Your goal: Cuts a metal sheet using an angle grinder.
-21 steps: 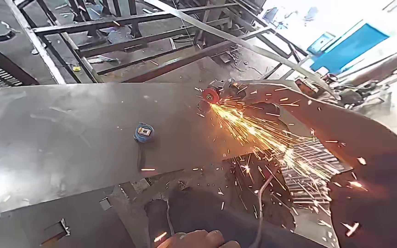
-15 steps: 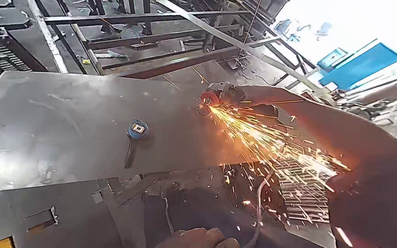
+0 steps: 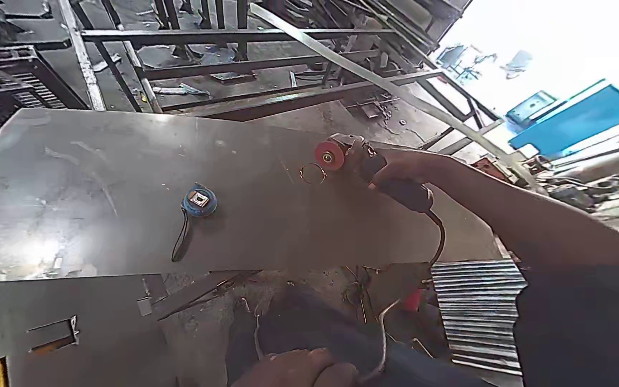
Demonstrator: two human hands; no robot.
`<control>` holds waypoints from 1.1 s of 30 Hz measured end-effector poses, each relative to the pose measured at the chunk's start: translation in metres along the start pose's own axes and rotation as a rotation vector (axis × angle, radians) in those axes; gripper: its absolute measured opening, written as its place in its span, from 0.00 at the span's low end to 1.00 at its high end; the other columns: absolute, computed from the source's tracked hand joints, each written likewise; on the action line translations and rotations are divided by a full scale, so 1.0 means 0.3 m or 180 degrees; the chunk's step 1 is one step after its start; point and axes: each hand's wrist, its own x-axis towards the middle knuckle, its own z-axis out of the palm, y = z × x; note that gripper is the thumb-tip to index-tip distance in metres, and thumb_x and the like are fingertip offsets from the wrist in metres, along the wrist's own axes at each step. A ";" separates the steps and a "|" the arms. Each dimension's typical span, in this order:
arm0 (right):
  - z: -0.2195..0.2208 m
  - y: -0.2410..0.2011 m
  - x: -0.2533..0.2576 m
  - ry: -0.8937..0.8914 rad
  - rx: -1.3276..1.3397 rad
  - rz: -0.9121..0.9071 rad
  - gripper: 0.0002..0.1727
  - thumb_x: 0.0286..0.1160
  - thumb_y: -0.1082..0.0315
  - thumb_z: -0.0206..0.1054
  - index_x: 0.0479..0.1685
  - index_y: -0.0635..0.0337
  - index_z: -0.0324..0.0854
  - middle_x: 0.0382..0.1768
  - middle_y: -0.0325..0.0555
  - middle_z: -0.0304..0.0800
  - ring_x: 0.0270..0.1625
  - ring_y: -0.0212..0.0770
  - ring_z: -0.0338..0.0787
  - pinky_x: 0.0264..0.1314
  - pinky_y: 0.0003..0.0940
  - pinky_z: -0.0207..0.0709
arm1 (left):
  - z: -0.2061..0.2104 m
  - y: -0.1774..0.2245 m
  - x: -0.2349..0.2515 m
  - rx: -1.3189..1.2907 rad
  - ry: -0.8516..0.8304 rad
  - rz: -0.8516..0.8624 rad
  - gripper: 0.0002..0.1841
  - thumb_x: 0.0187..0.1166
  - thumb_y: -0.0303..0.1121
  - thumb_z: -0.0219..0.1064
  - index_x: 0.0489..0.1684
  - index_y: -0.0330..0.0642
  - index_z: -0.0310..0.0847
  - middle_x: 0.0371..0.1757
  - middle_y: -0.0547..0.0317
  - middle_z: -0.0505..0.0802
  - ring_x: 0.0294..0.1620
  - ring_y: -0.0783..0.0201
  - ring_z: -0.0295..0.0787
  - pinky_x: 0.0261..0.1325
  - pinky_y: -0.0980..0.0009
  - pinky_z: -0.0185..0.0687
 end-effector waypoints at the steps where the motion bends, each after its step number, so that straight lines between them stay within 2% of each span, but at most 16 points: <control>1: -0.008 0.004 0.008 -0.0031 -0.0051 0.0015 0.40 0.40 0.63 0.82 0.65 0.57 0.74 0.38 0.51 0.90 0.30 0.43 0.91 0.31 0.40 0.88 | 0.015 -0.005 0.023 -0.0044 0.0052 -0.0192 0.14 0.86 0.30 0.61 0.63 0.39 0.86 0.50 0.44 0.93 0.46 0.48 0.94 0.46 0.50 0.91; 5: -0.031 0.013 0.042 -0.0131 -0.0083 -0.0001 0.38 0.43 0.65 0.82 0.63 0.58 0.75 0.37 0.51 0.91 0.31 0.44 0.91 0.32 0.41 0.87 | 0.084 -0.104 0.131 -0.0204 -0.0035 -0.1323 0.18 0.92 0.40 0.55 0.61 0.41 0.88 0.54 0.48 0.95 0.55 0.51 0.94 0.60 0.47 0.87; 7: -0.053 0.009 0.055 -0.0164 -0.0116 -0.0027 0.36 0.47 0.68 0.82 0.64 0.59 0.75 0.39 0.53 0.91 0.33 0.46 0.92 0.34 0.43 0.88 | 0.156 -0.190 0.194 -0.0461 0.0161 -0.1790 0.23 0.93 0.50 0.50 0.58 0.43 0.87 0.42 0.51 0.93 0.44 0.53 0.92 0.51 0.46 0.87; 8: -0.066 0.007 0.065 -0.0193 -0.0149 -0.0059 0.36 0.47 0.69 0.82 0.64 0.59 0.75 0.39 0.53 0.91 0.33 0.47 0.92 0.35 0.44 0.88 | 0.201 -0.230 0.224 -0.0656 0.0438 -0.1990 0.26 0.91 0.56 0.49 0.56 0.46 0.86 0.36 0.55 0.91 0.38 0.57 0.90 0.45 0.49 0.86; 10: -0.084 -0.002 0.071 -0.0243 -0.0237 -0.0092 0.34 0.48 0.69 0.82 0.62 0.59 0.76 0.37 0.53 0.90 0.31 0.46 0.91 0.32 0.43 0.88 | 0.288 -0.283 0.290 -0.1140 0.1364 -0.2182 0.28 0.85 0.65 0.53 0.48 0.49 0.86 0.29 0.64 0.87 0.30 0.66 0.85 0.37 0.58 0.86; 11: -0.089 -0.006 0.072 -0.0297 -0.0278 -0.0095 0.33 0.48 0.69 0.82 0.61 0.59 0.76 0.36 0.53 0.90 0.30 0.46 0.91 0.31 0.42 0.87 | 0.323 -0.290 0.330 -0.1386 0.1858 -0.2186 0.27 0.84 0.64 0.56 0.40 0.49 0.84 0.25 0.68 0.83 0.25 0.69 0.80 0.32 0.63 0.81; 13: -0.105 -0.015 0.076 -0.0402 -0.0355 -0.0106 0.34 0.50 0.69 0.82 0.63 0.59 0.75 0.36 0.53 0.90 0.30 0.46 0.91 0.31 0.42 0.87 | 0.357 -0.290 0.409 -0.1802 0.2721 -0.1996 0.24 0.85 0.57 0.58 0.26 0.50 0.84 0.19 0.71 0.82 0.18 0.74 0.75 0.23 0.73 0.73; 15: -0.113 -0.026 0.082 -0.0424 -0.0462 -0.0126 0.34 0.53 0.72 0.82 0.65 0.58 0.73 0.37 0.53 0.90 0.30 0.46 0.91 0.31 0.42 0.87 | 0.377 -0.290 0.461 -0.2004 0.3314 -0.1891 0.26 0.89 0.51 0.57 0.18 0.48 0.83 0.15 0.69 0.80 0.13 0.74 0.70 0.18 0.76 0.66; 17: -0.121 -0.028 0.092 -0.0411 -0.0546 -0.0141 0.40 0.54 0.75 0.82 0.74 0.55 0.69 0.42 0.54 0.90 0.34 0.48 0.92 0.35 0.44 0.89 | 0.392 -0.293 0.482 -0.1984 0.3594 -0.1831 0.25 0.89 0.49 0.58 0.15 0.47 0.81 0.13 0.67 0.78 0.12 0.72 0.68 0.17 0.75 0.65; 18: -0.123 -0.028 0.097 -0.0403 -0.0573 -0.0138 0.43 0.54 0.76 0.82 0.76 0.53 0.68 0.43 0.54 0.90 0.34 0.49 0.92 0.35 0.45 0.89 | 0.394 -0.292 0.485 -0.2009 0.3643 -0.1806 0.26 0.88 0.48 0.58 0.15 0.47 0.80 0.12 0.66 0.78 0.11 0.71 0.68 0.16 0.74 0.65; 21: -0.116 -0.048 0.098 -0.0356 -0.0646 -0.0077 0.42 0.55 0.76 0.81 0.76 0.54 0.67 0.43 0.56 0.90 0.34 0.50 0.93 0.36 0.44 0.90 | 0.390 -0.297 0.476 -0.1906 0.3650 -0.1803 0.25 0.87 0.47 0.60 0.13 0.48 0.81 0.11 0.67 0.79 0.10 0.72 0.68 0.15 0.74 0.65; 23: -0.116 -0.059 0.100 -0.0311 -0.0771 -0.0038 0.44 0.53 0.73 0.83 0.77 0.53 0.67 0.45 0.56 0.90 0.36 0.50 0.93 0.39 0.47 0.90 | 0.390 -0.309 0.466 -0.1825 0.3565 -0.1803 0.25 0.86 0.49 0.61 0.12 0.49 0.81 0.10 0.69 0.76 0.10 0.73 0.66 0.16 0.74 0.63; 26: -0.119 -0.075 0.108 -0.0310 -0.0794 -0.0010 0.44 0.50 0.73 0.83 0.76 0.54 0.68 0.43 0.56 0.91 0.36 0.51 0.93 0.37 0.47 0.89 | 0.375 -0.313 0.446 -0.1852 0.3289 -0.1875 0.25 0.86 0.52 0.60 0.15 0.51 0.82 0.10 0.72 0.74 0.10 0.74 0.65 0.16 0.74 0.62; 29: -0.128 -0.088 0.123 -0.0439 -0.0733 -0.0046 0.44 0.47 0.75 0.82 0.74 0.55 0.70 0.43 0.55 0.91 0.35 0.50 0.93 0.36 0.46 0.90 | 0.351 -0.313 0.409 -0.1885 0.2854 -0.1848 0.22 0.85 0.53 0.61 0.21 0.52 0.86 0.12 0.73 0.76 0.12 0.75 0.68 0.17 0.75 0.64; 31: -0.127 -0.106 0.126 -0.0435 -0.0951 -0.0173 0.43 0.39 0.70 0.81 0.69 0.55 0.73 0.40 0.49 0.91 0.34 0.43 0.92 0.35 0.40 0.88 | 0.340 -0.316 0.385 -0.1931 0.2531 -0.1842 0.20 0.84 0.54 0.64 0.25 0.51 0.86 0.15 0.72 0.79 0.15 0.74 0.72 0.20 0.74 0.68; 33: -0.126 -0.125 0.136 -0.0360 -0.1093 -0.0223 0.44 0.38 0.72 0.81 0.71 0.55 0.74 0.42 0.49 0.92 0.36 0.42 0.92 0.37 0.41 0.88 | 0.338 -0.308 0.366 -0.1875 0.2275 -0.1841 0.17 0.84 0.52 0.64 0.32 0.53 0.90 0.20 0.74 0.85 0.19 0.77 0.77 0.24 0.75 0.74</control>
